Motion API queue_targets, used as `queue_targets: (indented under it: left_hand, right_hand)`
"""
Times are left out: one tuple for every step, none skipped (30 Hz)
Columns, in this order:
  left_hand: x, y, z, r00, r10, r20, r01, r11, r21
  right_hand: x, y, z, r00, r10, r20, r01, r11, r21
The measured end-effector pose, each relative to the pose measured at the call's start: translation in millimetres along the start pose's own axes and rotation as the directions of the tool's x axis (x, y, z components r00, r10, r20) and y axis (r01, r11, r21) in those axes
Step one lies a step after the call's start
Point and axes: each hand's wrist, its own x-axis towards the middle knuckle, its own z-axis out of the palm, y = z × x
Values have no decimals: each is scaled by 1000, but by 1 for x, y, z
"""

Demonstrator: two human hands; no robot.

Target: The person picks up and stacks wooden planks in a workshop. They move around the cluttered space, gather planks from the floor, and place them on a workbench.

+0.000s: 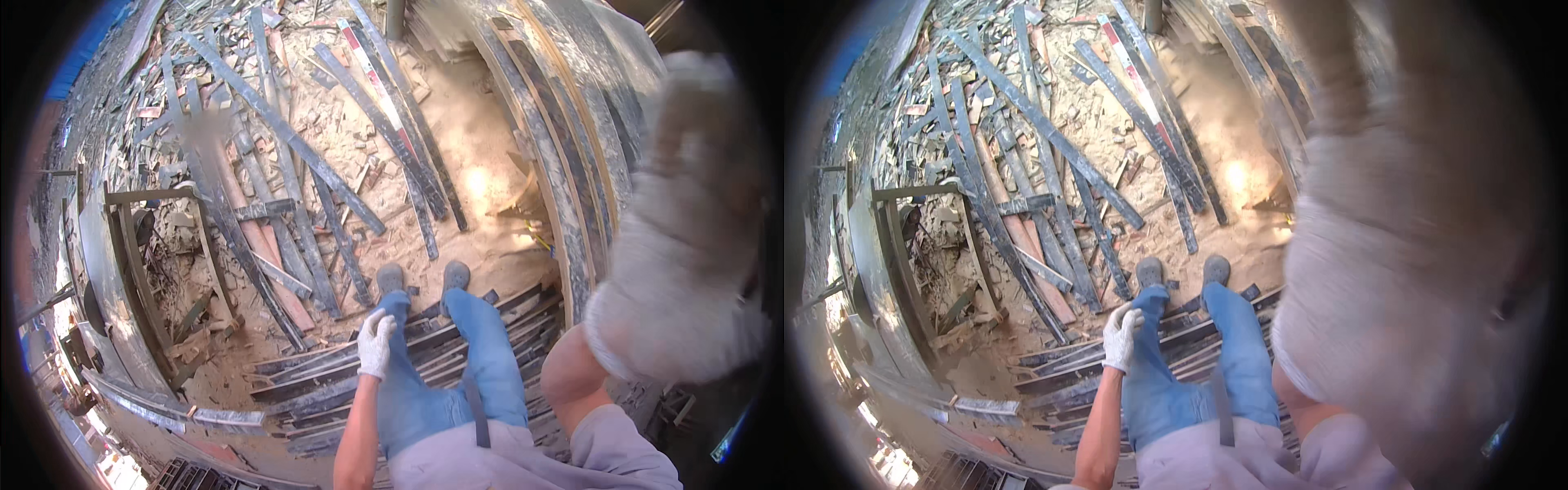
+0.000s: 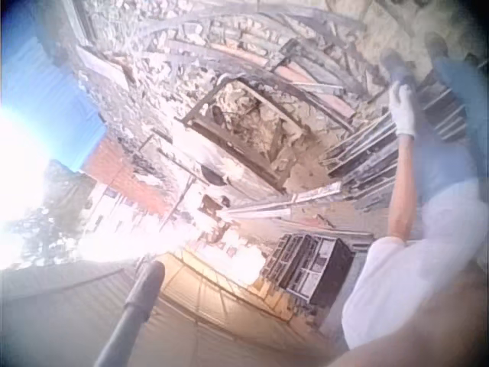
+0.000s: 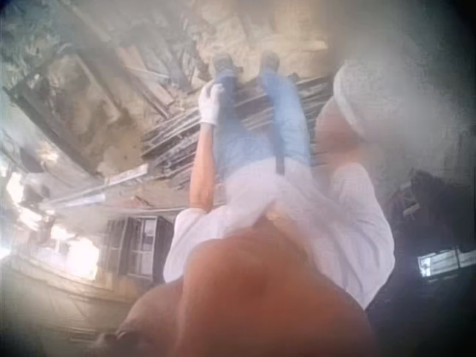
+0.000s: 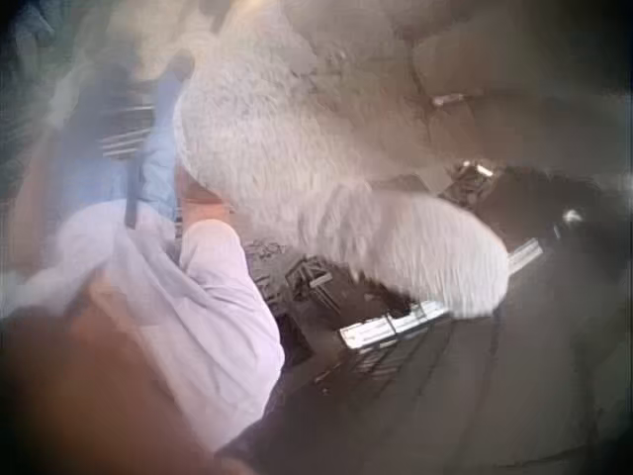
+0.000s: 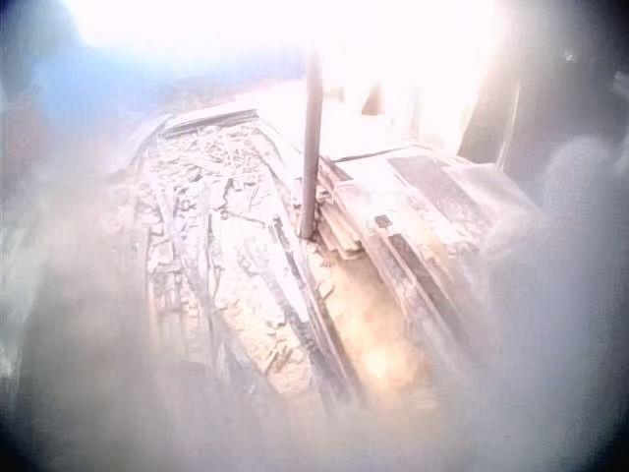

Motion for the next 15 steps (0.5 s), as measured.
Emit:
queue_targets:
  left_hand:
    - [21, -15, 5, 1000, 16, 10, -15, 999, -52]
    - [43, -22, 18, 1000, 24, 1, -24, 999, -38]
    - [70, -34, 25, 997, 61, 37, -65, 993, 95]
    - [94, -45, 35, 988, 133, 73, -145, 971, 188]
    - [128, -53, 46, 970, 221, 101, -240, 935, 261]
    - [153, -45, 58, 955, 261, 141, -296, 870, 394]
    - [169, -22, 69, 946, 252, 204, -323, 782, 532]
    - [195, -21, 74, 895, 341, 289, -446, 721, 530]
    - [220, -24, 74, 832, 419, 364, -555, 644, 526]
    - [239, -20, 77, 759, 508, 407, -647, 519, 559]
    - [253, -16, 75, 705, 529, 472, -688, 350, 636]
    - [257, -4, 78, 651, 531, 543, -709, 170, 684]
    - [254, 3, 78, 607, 512, 608, -703, -10, 711]
    - [248, 4, 78, 561, 568, 602, -756, 54, 653]
    - [241, 7, 77, 511, 627, 589, -804, 106, 585]
  right_hand:
    - [-38, 54, -12, 974, 159, -162, -166, 986, -28]
    - [-86, 116, -26, 877, 358, -321, -392, 919, -46]
    - [-150, 175, -40, 695, 566, -442, -667, 738, -103]
    - [-229, 238, -78, 572, 686, -450, -816, 529, -232]
    - [-293, 281, -100, 469, 731, -495, -857, 242, -455]
    - [-353, 321, -138, 440, 814, -380, -587, -60, -807]
    - [-404, 351, -164, 386, 854, -348, -346, -216, -913]
    - [-441, 379, -185, 312, 863, -398, -344, -287, -894]
    - [-468, 403, -199, 345, 846, -406, -273, -324, -906]
    - [-487, 423, -212, 374, 832, -409, -194, -361, -912]
    - [-506, 446, -223, 405, 816, -412, -118, -401, -909]
    - [-522, 470, -234, 404, 805, -434, -80, -442, -893]
    - [-537, 487, -244, 397, 797, -456, -39, -481, -876]
    - [-552, 500, -252, 385, 791, -475, 1, -516, -857]
    - [-565, 512, -259, 343, 823, -453, -30, -472, -881]
